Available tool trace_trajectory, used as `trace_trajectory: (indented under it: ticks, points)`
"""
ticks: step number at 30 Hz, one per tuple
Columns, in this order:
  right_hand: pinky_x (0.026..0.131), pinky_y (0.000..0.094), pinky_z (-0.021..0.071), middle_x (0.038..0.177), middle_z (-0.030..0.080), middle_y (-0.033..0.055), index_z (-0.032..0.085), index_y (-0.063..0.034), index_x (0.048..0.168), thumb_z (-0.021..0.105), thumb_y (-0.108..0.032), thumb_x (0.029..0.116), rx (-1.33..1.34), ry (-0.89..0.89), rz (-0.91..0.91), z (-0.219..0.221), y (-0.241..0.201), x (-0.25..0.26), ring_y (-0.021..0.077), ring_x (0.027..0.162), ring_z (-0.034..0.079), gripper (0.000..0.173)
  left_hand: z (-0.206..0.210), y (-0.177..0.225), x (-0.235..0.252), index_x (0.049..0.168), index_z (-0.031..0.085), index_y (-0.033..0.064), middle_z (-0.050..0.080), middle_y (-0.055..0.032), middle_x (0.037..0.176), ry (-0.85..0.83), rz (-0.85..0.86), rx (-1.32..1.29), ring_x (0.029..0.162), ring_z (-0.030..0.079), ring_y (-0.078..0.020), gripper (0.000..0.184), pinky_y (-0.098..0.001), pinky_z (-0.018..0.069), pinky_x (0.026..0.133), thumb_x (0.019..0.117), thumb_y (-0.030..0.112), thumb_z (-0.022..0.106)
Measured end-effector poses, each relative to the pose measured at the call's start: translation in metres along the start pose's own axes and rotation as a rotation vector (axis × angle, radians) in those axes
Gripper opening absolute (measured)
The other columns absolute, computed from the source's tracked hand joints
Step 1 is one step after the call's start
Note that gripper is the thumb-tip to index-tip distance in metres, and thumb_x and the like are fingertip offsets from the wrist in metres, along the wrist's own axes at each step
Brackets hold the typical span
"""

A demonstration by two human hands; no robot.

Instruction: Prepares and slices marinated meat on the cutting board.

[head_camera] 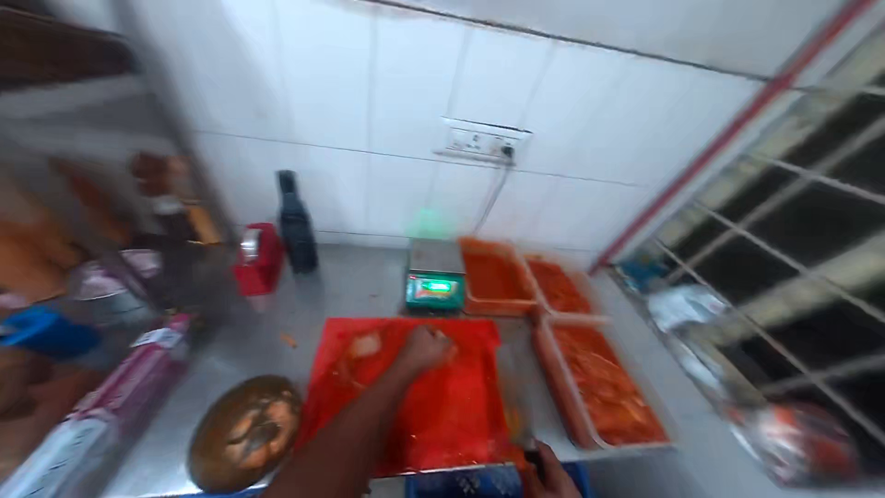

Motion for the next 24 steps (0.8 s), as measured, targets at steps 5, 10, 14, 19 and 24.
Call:
trace_trajectory:
  ticks: [5, 10, 14, 19, 24]
  points:
    - [0.053, 0.0398, 0.0538, 0.090, 0.063, 0.0102, 0.045, -0.0109, 0.146, 0.055, -0.021, 0.1044, 0.017, -0.082, 0.114, -0.007, 0.010, 0.022, 0.0198, 0.058, 0.060, 0.044, 0.014, -0.027, 0.001, 0.133, 0.059, -0.0017, 0.069, -0.0225, 0.114, 0.114, -0.055, -0.115, 0.099, 0.071, -0.0323, 0.045, -0.0501, 0.0589, 0.089, 0.0998, 0.028, 0.067]
    - [0.057, 0.0417, 0.0558, 0.093, 0.063, 0.0111, 0.045, -0.0132, 0.147, 0.054, -0.024, 0.1041, -0.082, -0.231, 0.146, 0.012, 0.017, 0.043, 0.0217, 0.061, 0.062, 0.045, 0.041, -0.110, -0.026, 0.121, 0.068, -0.0009, 0.074, -0.0155, 0.108, 0.080, -0.342, 0.013, 0.096, 0.075, -0.0239, 0.039, -0.0428, 0.0615, 0.090, 0.0991, 0.032, 0.068]
    - [0.071, 0.0481, 0.0583, 0.102, 0.067, 0.0143, 0.046, -0.0124, 0.146, 0.051, -0.028, 0.1049, -0.255, -0.308, 0.087, 0.037, -0.002, 0.060, 0.0276, 0.077, 0.069, 0.044, 0.058, -0.110, -0.033, 0.116, 0.071, 0.0001, 0.075, -0.0140, 0.108, 0.078, -0.334, -0.011, 0.097, 0.075, -0.0223, 0.031, -0.0414, 0.0613, 0.092, 0.0986, 0.025, 0.067]
    - [0.084, 0.0517, 0.0582, 0.106, 0.070, 0.0153, 0.040, -0.0129, 0.149, 0.046, -0.026, 0.1064, -0.450, -0.246, 0.027, 0.040, -0.027, 0.071, 0.0317, 0.095, 0.072, 0.045, 0.073, -0.102, -0.035, 0.108, 0.072, 0.0018, 0.076, -0.0119, 0.098, 0.018, -0.337, 0.131, 0.086, 0.075, -0.0228, 0.037, -0.0440, 0.0625, 0.083, 0.0964, 0.037, 0.069]
    - [0.084, 0.0517, 0.0589, 0.104, 0.072, 0.0147, 0.038, -0.0131, 0.152, 0.045, -0.026, 0.1068, -0.596, -0.264, -0.015, 0.057, -0.034, 0.047, 0.0328, 0.095, 0.073, 0.048, 0.021, -0.059, -0.017, 0.140, 0.058, 0.0060, 0.068, -0.0188, 0.123, 0.263, -0.136, 0.392, 0.115, 0.067, -0.0342, 0.050, -0.0539, 0.0527, 0.101, 0.0978, 0.032, 0.067]
Point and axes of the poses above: each hand's wrist, its own x-axis towards the middle knuckle, its own z-axis out of the palm, y = z × x, the point moved 10 cm from there along x, towards the middle knuckle
